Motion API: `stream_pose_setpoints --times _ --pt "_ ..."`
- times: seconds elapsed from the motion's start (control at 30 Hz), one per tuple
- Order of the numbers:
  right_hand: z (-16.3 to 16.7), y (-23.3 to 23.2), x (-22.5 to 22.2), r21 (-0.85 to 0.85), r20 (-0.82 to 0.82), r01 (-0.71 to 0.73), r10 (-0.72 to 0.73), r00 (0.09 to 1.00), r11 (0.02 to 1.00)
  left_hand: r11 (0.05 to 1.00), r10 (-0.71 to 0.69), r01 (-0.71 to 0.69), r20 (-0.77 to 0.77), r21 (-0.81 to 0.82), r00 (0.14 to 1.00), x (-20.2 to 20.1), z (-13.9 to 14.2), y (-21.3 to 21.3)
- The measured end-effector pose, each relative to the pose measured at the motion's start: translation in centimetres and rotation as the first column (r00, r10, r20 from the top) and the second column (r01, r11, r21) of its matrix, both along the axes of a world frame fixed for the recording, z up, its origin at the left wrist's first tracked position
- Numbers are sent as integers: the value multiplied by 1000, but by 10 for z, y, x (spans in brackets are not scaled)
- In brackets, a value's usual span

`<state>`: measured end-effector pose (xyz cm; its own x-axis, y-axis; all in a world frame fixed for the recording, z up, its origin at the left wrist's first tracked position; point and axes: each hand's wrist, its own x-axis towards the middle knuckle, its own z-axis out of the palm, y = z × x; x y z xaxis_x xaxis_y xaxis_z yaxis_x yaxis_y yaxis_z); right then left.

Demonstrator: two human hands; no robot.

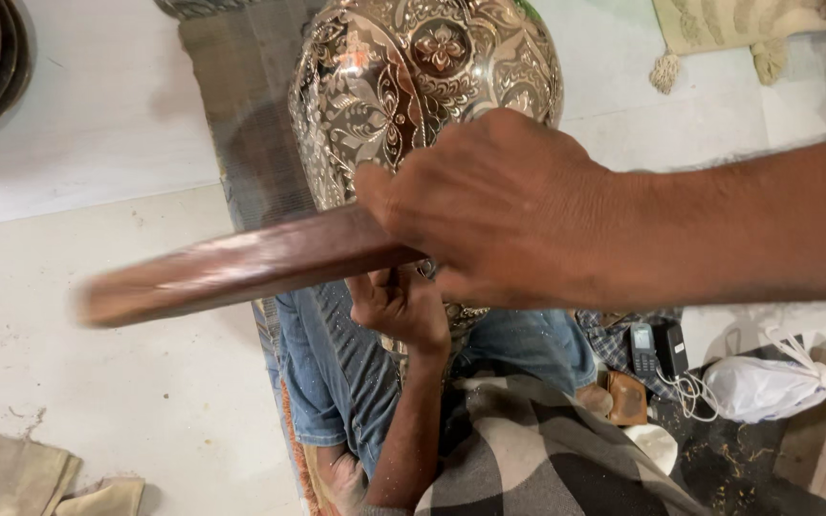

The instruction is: The person uses a chisel and hammer to engrave floral patterns on a large silver vase. They repeatedly tap the chisel with the hammer to create fine details on the vase surface.

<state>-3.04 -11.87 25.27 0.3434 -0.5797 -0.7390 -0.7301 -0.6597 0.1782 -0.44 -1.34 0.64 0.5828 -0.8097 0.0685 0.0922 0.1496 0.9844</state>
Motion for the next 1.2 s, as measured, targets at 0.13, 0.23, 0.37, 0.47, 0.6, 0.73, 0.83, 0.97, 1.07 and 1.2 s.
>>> stream_pose_setpoints --times 0.13,0.23,0.37,0.47,0.6,0.73,0.83,0.97,1.07,1.2 --pt "6 1 -7 22 -210 -32 36 977 999 999 20 -17 95 -29 995 -1 -2 -4" --pt "7 3 -9 32 -222 -245 246 944 969 999 21 -21 -2 -33 1000 -6 -1 -6" --pt "5 3 -6 -28 -64 -22 20 998 999 1000 -1 1 -12 17 1000 -3 -5 1" --pt "11 5 -4 -44 -80 -76 73 994 996 1000 15 -16 -23 -25 1000 -3 -5 0" --pt "9 3 -6 -6 -140 -62 60 988 998 999 2 0 37 -39 999 -1 -6 -1" --pt "-3 0 -14 -3 1 23 -23 1000 1000 1000 -12 12 68 -6 998 -2 -10 -2" --pt "-9 -1 -19 -28 -163 -78 73 984 997 1000 27 -25 169 -11 985 -4 -14 -5" --pt "-10 -3 -19 -32 -67 -55 53 996 998 1000 0 1 16 -27 1000 -5 -16 -5" --pt "-10 -4 -19 -11 -122 -74 72 990 997 996 -19 24 68 -85 998 -3 -18 -5" --pt "-13 -5 -23 -16 -108 -36 34 994 999 1000 -11 10 60 13 998 -4 -20 -6"
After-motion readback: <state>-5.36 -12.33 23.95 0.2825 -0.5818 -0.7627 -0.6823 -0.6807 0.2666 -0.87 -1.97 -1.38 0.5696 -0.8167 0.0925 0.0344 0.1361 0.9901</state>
